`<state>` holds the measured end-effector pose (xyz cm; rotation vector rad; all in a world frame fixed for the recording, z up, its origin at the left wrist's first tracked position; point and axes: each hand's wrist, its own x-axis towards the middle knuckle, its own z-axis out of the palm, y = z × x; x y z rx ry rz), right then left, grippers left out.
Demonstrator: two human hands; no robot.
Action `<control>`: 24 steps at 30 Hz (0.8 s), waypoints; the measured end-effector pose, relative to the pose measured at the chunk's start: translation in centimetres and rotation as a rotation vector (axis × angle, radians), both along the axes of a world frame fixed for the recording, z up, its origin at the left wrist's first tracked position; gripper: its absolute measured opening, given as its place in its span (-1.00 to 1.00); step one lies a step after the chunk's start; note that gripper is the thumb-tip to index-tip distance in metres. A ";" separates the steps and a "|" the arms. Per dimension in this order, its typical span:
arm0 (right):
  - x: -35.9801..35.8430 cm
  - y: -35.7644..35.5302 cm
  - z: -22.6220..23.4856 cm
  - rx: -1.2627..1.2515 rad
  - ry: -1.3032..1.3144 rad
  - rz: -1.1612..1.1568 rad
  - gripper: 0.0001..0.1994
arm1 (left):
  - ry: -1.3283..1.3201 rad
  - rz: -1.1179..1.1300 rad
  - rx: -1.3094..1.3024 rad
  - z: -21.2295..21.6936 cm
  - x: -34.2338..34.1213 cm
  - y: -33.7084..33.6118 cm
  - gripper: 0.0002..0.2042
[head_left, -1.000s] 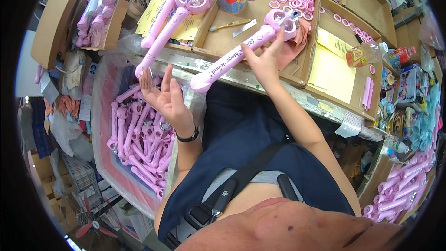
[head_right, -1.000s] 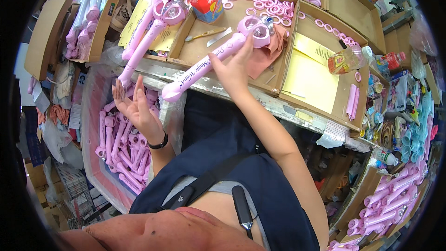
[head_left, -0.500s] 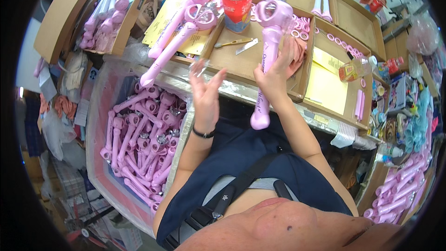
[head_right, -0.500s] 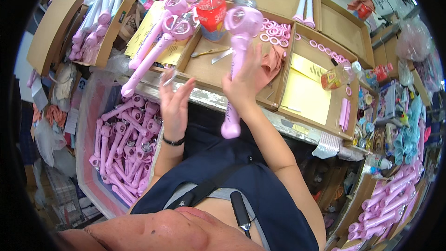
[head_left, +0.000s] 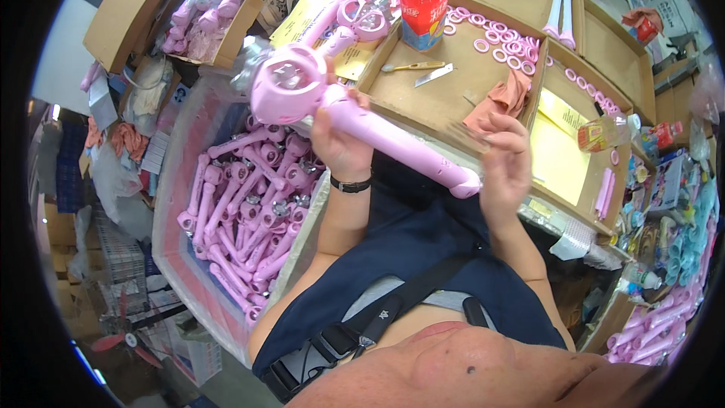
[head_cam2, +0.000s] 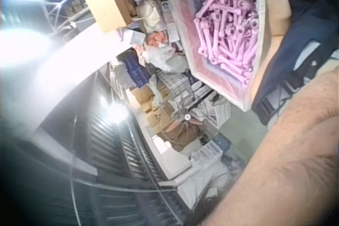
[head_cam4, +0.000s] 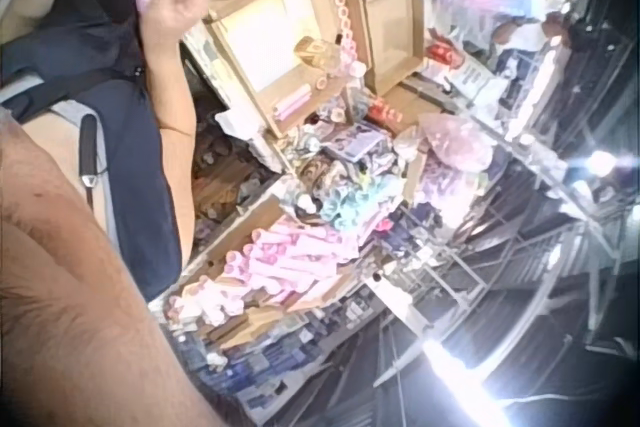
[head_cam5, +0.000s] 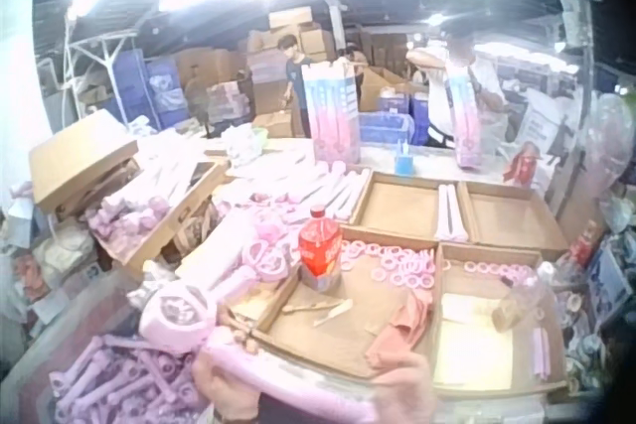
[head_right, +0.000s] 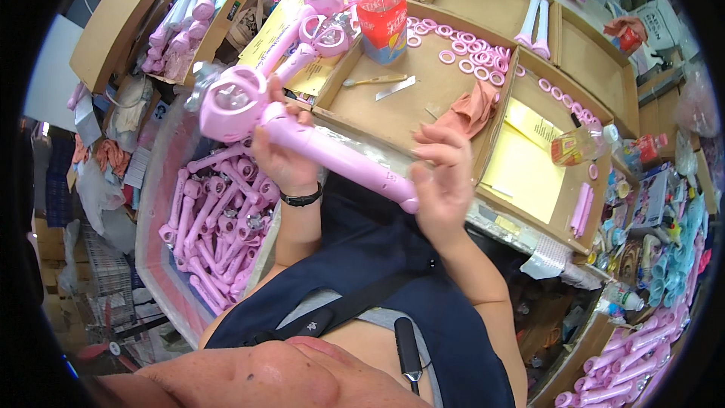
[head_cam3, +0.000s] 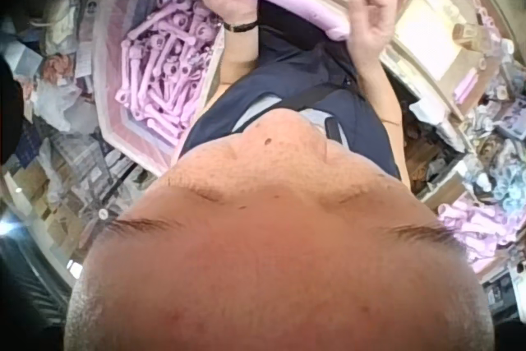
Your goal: The person assembles pink light sticks by inserting a small ring into the head, wiping the surface with a cloth, and testing the light function. They repeat this process for multiple units, handling each stick individually and placing finished items on the table.
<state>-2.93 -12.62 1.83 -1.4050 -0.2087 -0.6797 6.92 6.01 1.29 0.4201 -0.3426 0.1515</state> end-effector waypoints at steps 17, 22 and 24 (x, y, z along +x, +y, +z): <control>1.6 -5.3 -1.9 -0.589 -0.151 -0.185 -0.34 | 0.092 -0.066 -0.071 1.3 -1.2 -0.6 -0.08; 0.1 -2.9 1.4 -0.072 -0.325 -0.319 -0.76 | 0.044 -0.136 -0.247 1.0 -1.1 -0.8 -0.19; -0.6 -1.7 2.8 -0.004 -0.040 -0.060 -0.85 | 0.041 -0.078 -0.164 1.0 -1.2 -1.3 -0.18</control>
